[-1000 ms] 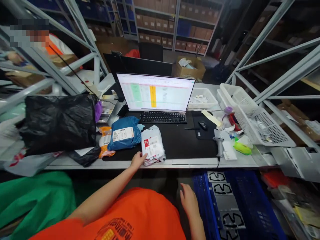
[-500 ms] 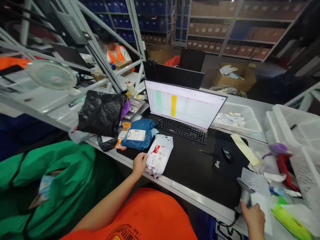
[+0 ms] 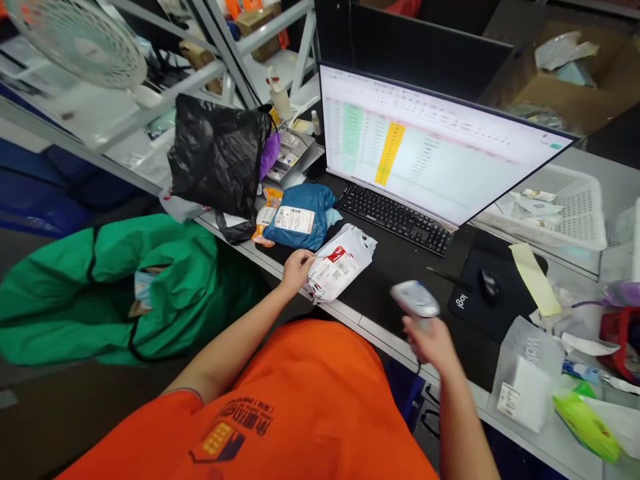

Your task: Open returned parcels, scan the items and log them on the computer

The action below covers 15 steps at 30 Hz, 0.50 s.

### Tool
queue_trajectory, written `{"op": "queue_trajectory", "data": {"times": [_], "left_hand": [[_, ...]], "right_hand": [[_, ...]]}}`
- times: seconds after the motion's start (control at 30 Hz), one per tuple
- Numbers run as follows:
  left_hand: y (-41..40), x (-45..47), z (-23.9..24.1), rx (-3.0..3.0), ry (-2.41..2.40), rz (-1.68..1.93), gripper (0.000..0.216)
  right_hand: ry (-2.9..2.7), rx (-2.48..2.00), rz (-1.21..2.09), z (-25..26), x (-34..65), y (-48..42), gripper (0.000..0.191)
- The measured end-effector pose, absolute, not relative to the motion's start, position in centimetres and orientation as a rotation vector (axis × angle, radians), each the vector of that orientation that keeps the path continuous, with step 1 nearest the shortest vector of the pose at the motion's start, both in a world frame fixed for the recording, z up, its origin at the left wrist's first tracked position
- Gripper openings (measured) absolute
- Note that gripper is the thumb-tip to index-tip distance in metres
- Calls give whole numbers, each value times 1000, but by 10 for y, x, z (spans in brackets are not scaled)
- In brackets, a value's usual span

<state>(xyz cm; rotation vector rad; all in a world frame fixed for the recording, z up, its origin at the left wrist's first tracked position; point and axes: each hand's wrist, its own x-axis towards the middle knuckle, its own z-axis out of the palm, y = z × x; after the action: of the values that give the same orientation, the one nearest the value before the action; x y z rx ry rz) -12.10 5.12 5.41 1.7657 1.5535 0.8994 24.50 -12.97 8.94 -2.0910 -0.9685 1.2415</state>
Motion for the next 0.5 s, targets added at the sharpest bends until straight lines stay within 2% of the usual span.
{"op": "queue_trajectory", "data": {"times": [0.07, 0.17, 0.27, 0.37, 0.5], "left_hand": [[50, -122, 56, 1786, 1518, 922, 15], [50, -122, 58, 1814, 1482, 931, 15], [49, -124, 58, 1831, 1465, 928, 14], [48, -125, 58, 1847, 1444, 928, 14], [45, -123, 62, 1896, 1415, 949, 16]], "right_hand": [[-1221, -1847, 1401, 103, 184, -102, 53], [-1543, -1652, 1371, 119, 123, -69, 42], [-1632, -1613, 1355, 126, 109, -56, 37], [-1592, -1623, 1354, 123, 120, -64, 41], [-1338, -1894, 1305, 104, 159, -94, 58]]}}
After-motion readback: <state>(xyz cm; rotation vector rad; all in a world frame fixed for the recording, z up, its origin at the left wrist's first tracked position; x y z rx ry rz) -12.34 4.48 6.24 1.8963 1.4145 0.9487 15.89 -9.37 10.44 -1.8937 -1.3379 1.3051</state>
